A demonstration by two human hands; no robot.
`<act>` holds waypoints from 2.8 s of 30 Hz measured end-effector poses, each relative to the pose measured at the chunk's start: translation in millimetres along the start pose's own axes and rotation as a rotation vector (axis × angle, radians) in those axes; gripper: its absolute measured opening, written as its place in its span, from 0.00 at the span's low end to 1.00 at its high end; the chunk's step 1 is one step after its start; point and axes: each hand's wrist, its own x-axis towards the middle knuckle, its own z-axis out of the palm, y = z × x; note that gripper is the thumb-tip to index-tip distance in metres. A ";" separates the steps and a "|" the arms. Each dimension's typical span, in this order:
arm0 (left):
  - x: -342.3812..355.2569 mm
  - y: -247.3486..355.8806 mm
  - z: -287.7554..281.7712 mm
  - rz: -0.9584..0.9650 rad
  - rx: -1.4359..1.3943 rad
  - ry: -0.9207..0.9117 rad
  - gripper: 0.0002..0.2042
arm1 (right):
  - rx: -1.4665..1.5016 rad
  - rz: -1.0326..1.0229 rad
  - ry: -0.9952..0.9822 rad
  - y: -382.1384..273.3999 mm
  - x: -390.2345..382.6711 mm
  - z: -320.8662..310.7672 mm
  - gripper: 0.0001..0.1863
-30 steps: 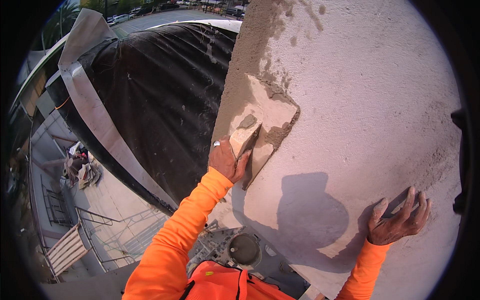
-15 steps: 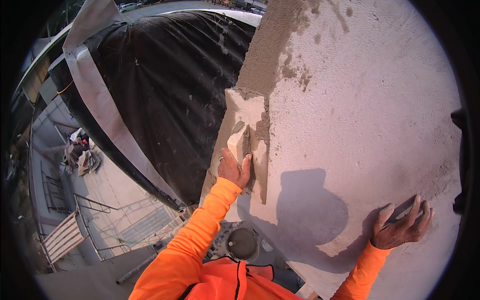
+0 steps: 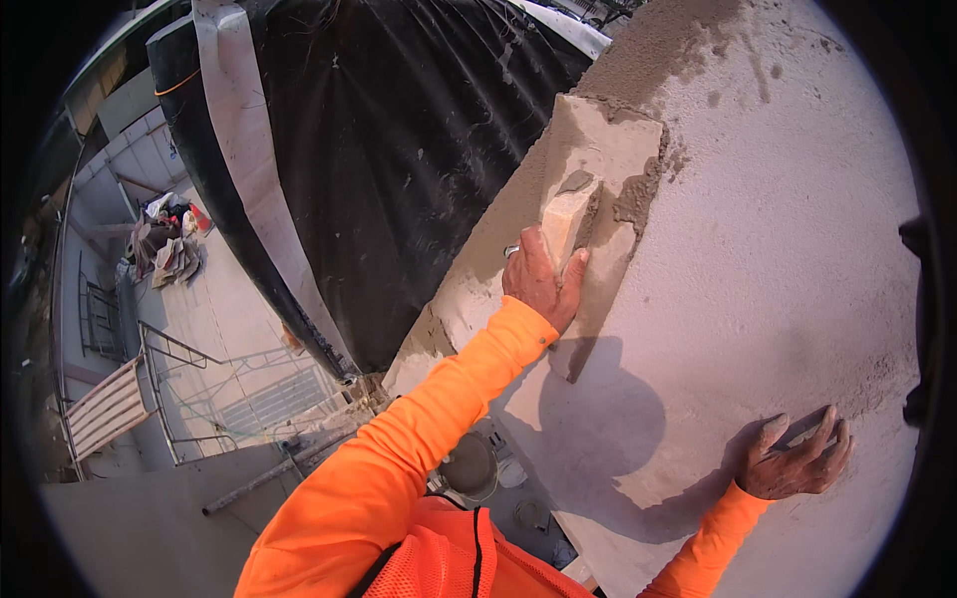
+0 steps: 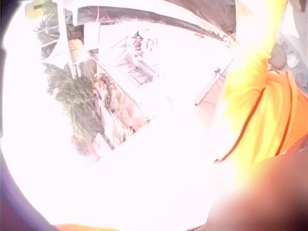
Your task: The person scoops wet cement from a bucket with a trowel and applies it to a vertical wall, then smooths the surface with a larger trowel. The person repeats this cycle of scooping, applying, and smoothing across the wall surface.
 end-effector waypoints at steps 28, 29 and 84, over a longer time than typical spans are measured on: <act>236.5 -81.8 -180.1 0.053 -0.705 -0.406 0.27 | -0.028 -0.057 -0.061 6.0 -2.3 -0.5 0.34; 264.5 -60.3 -171.7 0.028 -0.694 -0.388 0.27 | -0.031 -0.053 -0.062 7.0 -3.1 -0.5 0.34; 177.1 -277.3 -94.9 -0.303 -0.767 -0.176 0.25 | 0.036 -0.108 -0.026 -12.3 1.0 10.0 0.34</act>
